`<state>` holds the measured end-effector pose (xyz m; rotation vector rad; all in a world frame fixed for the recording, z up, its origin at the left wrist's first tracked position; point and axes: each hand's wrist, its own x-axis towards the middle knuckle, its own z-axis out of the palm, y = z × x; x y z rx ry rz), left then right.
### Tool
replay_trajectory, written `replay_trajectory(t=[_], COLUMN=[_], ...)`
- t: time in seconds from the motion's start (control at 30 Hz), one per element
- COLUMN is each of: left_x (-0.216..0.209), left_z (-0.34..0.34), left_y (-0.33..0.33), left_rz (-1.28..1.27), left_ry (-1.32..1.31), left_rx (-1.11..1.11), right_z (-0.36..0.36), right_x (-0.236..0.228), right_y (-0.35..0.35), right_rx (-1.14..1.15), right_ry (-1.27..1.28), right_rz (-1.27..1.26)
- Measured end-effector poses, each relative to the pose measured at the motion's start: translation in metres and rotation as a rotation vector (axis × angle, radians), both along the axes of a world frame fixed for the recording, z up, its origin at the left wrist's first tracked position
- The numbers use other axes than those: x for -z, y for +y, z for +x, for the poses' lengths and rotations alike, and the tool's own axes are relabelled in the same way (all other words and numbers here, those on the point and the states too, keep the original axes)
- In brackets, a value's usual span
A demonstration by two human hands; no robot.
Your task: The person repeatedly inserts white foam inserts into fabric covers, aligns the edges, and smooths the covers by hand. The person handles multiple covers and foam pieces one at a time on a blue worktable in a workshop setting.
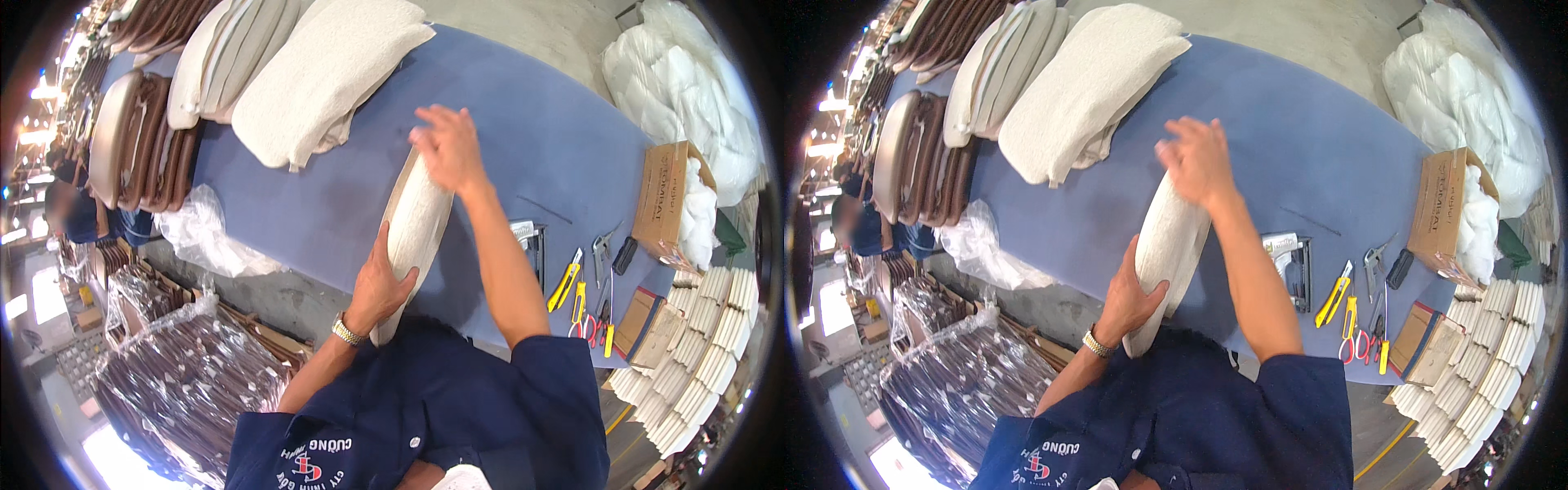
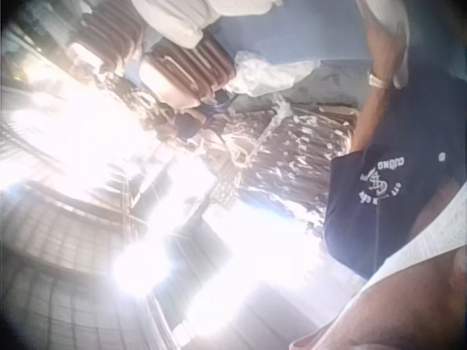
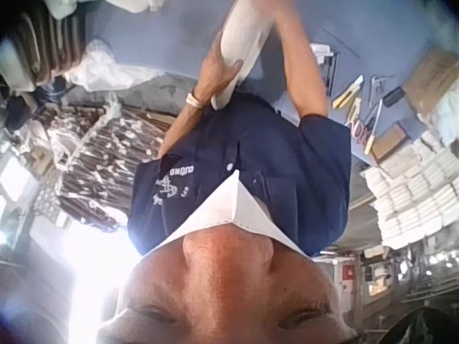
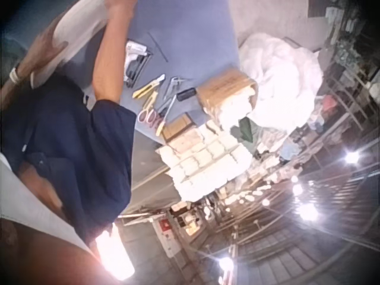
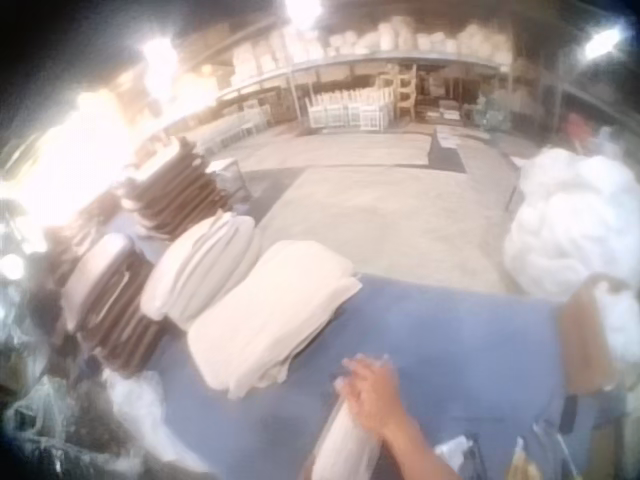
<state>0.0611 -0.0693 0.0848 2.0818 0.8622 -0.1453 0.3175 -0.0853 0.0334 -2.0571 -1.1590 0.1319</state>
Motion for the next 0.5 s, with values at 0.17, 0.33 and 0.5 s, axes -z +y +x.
replay_trajectory(t=[0.17, 0.33, 0.5], left_x=[0.001, 0.060, 0.024], left_z=[-0.077, -0.176, -0.135], left_y=[-0.024, -0.031, -0.028], left_rz=[-0.180, -0.463, -0.149], left_ry=[0.014, -0.274, -0.374], left_rx=[0.037, 0.040, -0.026], right_z=[0.052, -0.019, -0.197], right_x=[0.021, 0.025, 0.047], right_y=[-0.009, -0.025, -0.044], right_rx=[0.200, 0.400, 0.273], right_ry=[0.635, 0.578, 0.597], right_rz=[-0.068, 0.436, 0.439])
